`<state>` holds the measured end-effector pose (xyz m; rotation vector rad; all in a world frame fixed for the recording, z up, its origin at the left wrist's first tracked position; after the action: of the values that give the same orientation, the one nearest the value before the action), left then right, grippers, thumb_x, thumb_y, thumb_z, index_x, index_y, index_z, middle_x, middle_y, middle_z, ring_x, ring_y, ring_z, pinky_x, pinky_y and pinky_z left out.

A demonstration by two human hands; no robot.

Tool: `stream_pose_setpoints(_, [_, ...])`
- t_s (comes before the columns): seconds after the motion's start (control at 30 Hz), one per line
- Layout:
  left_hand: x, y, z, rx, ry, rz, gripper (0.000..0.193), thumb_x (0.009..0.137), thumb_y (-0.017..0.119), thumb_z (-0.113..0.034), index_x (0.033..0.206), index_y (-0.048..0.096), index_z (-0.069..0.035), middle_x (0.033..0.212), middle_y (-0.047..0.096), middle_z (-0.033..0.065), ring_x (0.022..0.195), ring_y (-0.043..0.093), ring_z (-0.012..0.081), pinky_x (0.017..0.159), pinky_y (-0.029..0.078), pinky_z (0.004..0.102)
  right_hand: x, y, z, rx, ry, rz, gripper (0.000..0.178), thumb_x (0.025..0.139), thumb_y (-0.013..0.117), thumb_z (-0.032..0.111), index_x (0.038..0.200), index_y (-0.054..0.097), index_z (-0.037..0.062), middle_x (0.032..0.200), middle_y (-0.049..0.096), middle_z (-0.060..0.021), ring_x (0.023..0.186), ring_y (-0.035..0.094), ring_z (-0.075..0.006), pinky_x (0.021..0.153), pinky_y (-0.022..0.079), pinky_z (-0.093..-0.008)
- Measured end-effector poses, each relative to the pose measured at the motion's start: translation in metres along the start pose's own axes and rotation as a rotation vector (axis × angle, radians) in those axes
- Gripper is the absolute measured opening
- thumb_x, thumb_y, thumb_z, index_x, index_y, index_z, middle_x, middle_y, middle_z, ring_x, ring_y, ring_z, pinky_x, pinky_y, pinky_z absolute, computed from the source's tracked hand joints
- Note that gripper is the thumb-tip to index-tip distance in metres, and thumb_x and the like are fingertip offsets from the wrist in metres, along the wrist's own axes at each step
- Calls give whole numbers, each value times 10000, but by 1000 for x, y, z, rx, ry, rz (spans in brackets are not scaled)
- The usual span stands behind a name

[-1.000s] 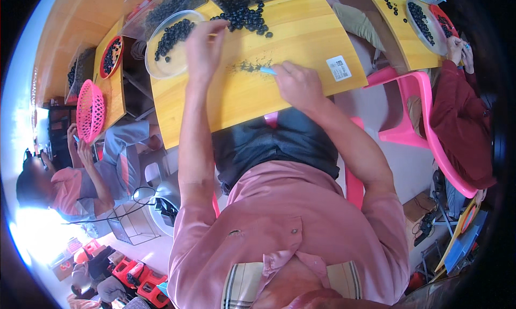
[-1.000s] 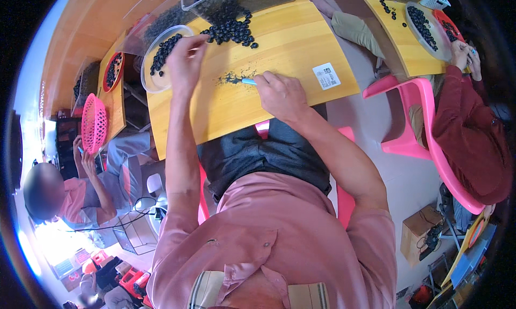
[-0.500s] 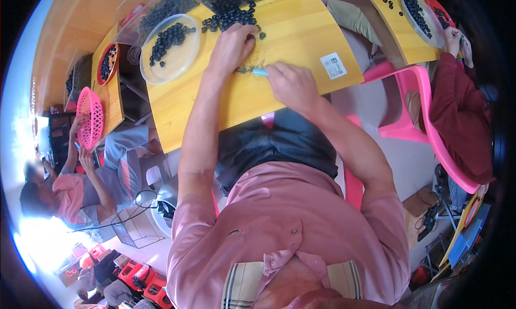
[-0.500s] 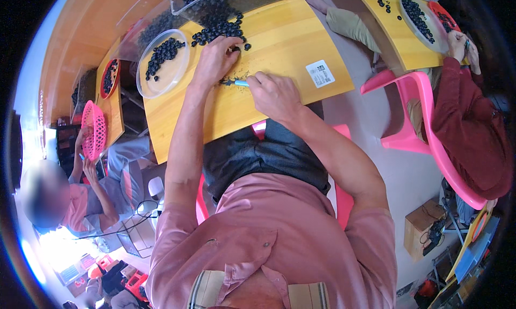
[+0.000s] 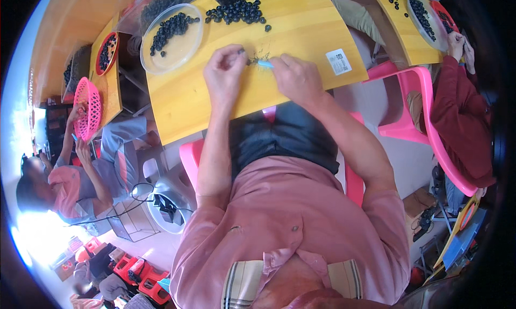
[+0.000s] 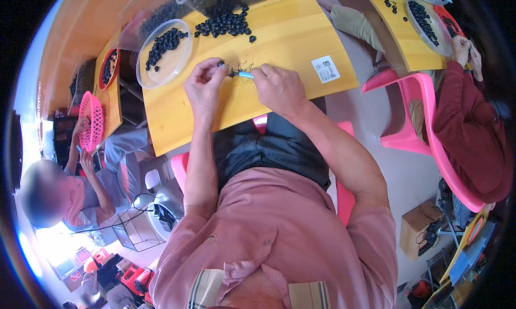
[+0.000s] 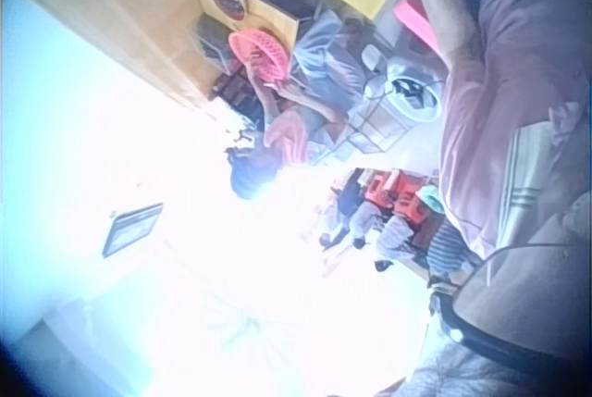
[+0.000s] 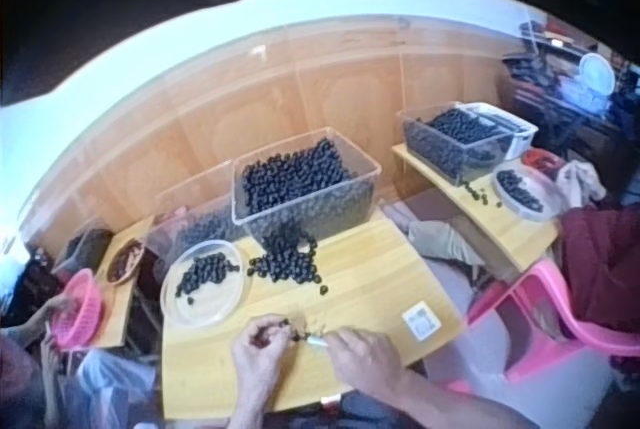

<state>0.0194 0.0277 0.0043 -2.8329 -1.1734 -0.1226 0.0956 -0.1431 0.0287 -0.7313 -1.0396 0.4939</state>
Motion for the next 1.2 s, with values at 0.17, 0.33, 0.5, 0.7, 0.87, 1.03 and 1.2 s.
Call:
stream_pose_setpoints(0.17, [-25,2,11,-11,111,-21,205,914,786,15,1112,736,5,960,709,25,869,661,86,804,531,239,2,1,2,7,9,1,59,903,666,109,859,638,82,756,617,-75,683,706,-271,574,562,-408])
stream_pose_setpoints(0.33, [-29,3,19,-50,10,-25,187,898,799,25,1074,736,19,1005,692,41,872,652,92,790,531,237,2,-3,1,25,16,-16,52,910,697,122,902,663,82,767,616,-70,700,704,-264,582,559,-401])
stream_pose_setpoints(0.5, [-29,4,7,116,175,-35,243,917,773,51,1146,700,16,981,692,19,870,630,60,783,513,215,2,-8,3,62,3,-34,99,897,715,121,980,689,74,792,613,-71,726,699,-262,599,557,-394])
stream_pose_setpoints(0.7, [-31,6,5,157,150,-38,267,903,775,54,1158,703,21,1014,689,40,909,651,91,834,542,240,2,-9,12,53,-67,-22,69,902,695,117,902,638,79,765,593,-68,693,683,-250,583,547,-394])
stream_pose_setpoints(0.87, [-33,11,-6,261,237,-35,264,885,774,57,1139,715,15,989,687,41,899,665,107,834,560,254,1,-8,12,43,-77,-24,87,910,685,118,872,614,83,747,584,-66,681,678,-242,576,543,-388])
stream_pose_setpoints(1.03, [-37,14,-19,417,321,-54,264,853,794,44,1107,740,-7,970,697,66,859,702,132,788,590,273,2,-7,13,30,-79,-12,83,912,684,120,879,618,82,739,582,-62,685,682,-236,579,548,-384])
stream_pose_setpoints(1.2, [-37,15,-20,420,330,-62,268,851,793,40,1109,739,-10,959,700,65,848,710,138,788,595,278,2,-8,13,30,-72,-18,78,910,682,117,884,620,77,751,586,-65,695,686,-236,588,555,-381])
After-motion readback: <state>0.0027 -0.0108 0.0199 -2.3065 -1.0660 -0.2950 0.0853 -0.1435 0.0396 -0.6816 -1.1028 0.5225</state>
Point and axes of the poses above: each hand's wrist, its own x-axis towards the middle knuckle, its own y-axis out of the palm, z = x × y, the point moved 9 cm from there along x, towards the middle knuckle
